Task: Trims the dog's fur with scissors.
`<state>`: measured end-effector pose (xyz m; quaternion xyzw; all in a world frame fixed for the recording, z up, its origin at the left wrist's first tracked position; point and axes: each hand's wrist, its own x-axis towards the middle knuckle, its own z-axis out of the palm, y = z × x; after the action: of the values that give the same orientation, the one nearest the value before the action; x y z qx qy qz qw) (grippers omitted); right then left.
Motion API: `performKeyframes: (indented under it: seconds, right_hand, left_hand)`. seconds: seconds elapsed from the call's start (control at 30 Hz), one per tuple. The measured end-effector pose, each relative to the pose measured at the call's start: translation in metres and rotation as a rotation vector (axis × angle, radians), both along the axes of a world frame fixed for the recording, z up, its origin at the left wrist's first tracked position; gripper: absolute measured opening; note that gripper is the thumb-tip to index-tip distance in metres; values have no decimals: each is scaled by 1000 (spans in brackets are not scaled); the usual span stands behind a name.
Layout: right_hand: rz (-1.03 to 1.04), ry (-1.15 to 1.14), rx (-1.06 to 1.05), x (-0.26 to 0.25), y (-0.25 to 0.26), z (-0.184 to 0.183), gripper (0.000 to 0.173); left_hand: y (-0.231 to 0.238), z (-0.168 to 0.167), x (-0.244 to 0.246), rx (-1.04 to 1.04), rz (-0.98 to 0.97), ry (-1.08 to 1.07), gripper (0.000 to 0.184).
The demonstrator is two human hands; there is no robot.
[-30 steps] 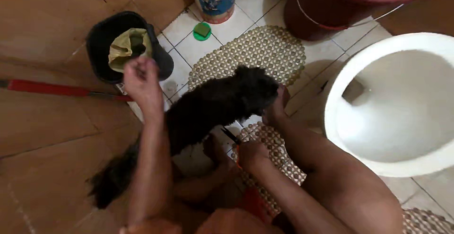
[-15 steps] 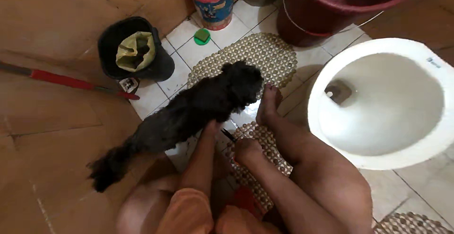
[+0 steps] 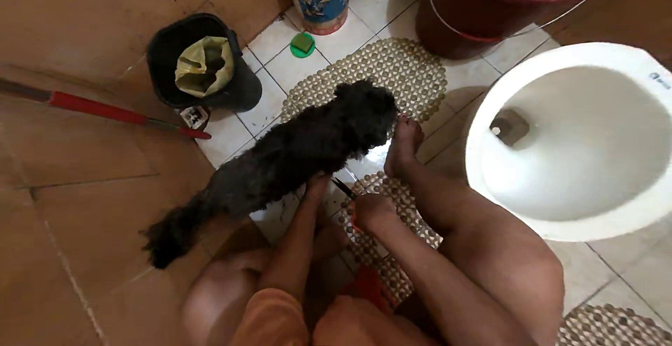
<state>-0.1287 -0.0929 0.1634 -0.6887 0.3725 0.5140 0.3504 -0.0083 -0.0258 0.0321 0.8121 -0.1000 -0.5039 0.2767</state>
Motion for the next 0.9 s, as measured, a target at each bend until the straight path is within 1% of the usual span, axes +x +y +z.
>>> performKeyframes:
  seconds: [0.13,0.23,0.3,0.4,0.5,0.57,0.7,0.8,0.9]
  right_hand:
    - [1,2,-17,0,-1,1,49]
    - [10,-6,-21,0,-2,3,50]
    - [11,-6,-21,0,-1,3,50]
    - [17,-12,-17,0,0,3,49]
    - [11,-21,-8,1,-3,7,50]
    - [7,-21,-12,1,-4,8,49]
    - [1,-17,-15,1,-3,5,50]
    - [11,-20,-18,2,-5,5,51]
    - [16,-22,-23,2,-6,5,52]
  left_hand:
    - [-20,17,7,133,-322,-38,44]
    - [-23,23,8,270,-551,-159,45]
    - [-16,21,10,326,-637,-237,45]
    - [1,12,16,285,-645,-256,44]
    - [15,2,23,158,-603,-257,43]
    - [19,-1,26,122,-548,-244,45]
    - [11,7,25,186,-440,-143,46]
    - [-2,19,23,119,-385,-37,42]
    - [-5,16,23,95,-311,26,43]
